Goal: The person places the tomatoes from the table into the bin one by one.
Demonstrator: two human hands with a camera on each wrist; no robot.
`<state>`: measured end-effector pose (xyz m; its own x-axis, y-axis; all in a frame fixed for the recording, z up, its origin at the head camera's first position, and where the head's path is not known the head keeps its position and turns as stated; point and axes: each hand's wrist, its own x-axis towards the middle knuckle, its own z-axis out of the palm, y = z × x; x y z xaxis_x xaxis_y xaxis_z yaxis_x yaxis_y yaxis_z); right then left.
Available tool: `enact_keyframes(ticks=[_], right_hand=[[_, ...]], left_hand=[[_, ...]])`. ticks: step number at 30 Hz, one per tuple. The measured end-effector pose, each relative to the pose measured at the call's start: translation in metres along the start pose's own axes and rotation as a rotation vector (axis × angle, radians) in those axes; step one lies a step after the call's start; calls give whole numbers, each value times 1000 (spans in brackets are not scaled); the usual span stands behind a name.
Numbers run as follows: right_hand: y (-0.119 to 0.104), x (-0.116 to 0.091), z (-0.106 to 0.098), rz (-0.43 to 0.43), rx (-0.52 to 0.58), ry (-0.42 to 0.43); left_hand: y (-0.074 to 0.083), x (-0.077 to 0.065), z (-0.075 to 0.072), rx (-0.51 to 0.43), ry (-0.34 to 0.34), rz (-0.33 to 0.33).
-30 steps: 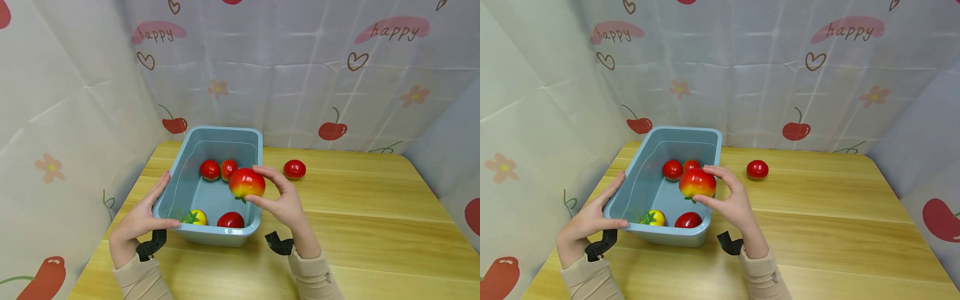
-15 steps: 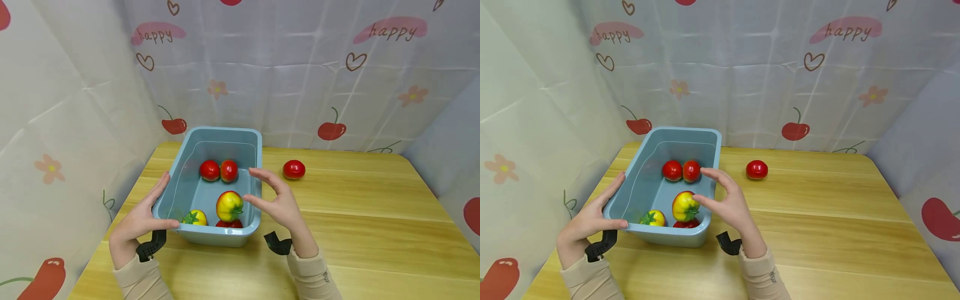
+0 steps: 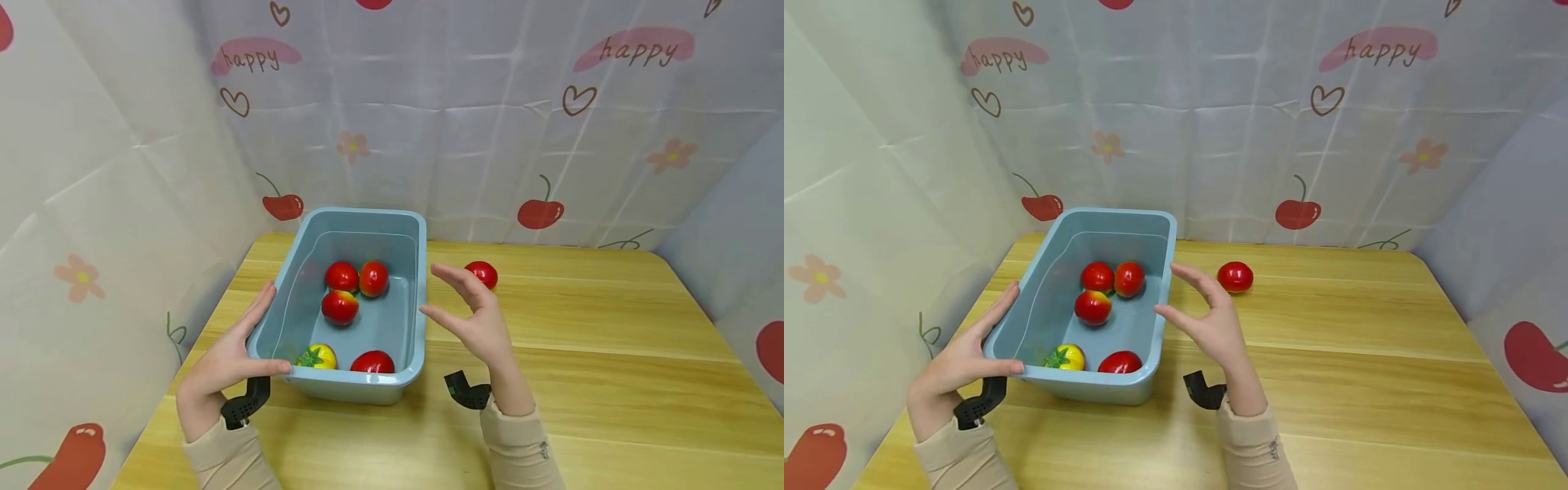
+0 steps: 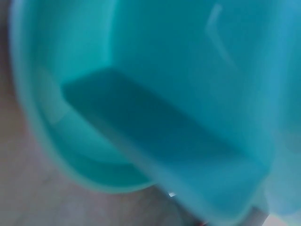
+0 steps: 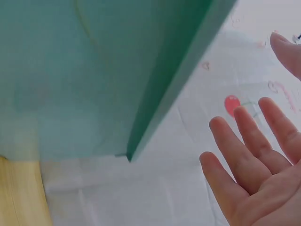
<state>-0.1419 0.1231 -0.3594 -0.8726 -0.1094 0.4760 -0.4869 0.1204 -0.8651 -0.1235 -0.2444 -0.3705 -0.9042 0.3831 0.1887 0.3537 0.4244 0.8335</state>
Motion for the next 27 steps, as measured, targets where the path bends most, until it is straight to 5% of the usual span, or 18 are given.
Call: enact_keyframes(ticks=[15,27], right_hand=[[26,11,-45,111,-47,132],[52,20,-58,191,-60,175]], left_hand=[[-1,1,0,-1,-1,19],[-1,1,0,-14,-6,3]])
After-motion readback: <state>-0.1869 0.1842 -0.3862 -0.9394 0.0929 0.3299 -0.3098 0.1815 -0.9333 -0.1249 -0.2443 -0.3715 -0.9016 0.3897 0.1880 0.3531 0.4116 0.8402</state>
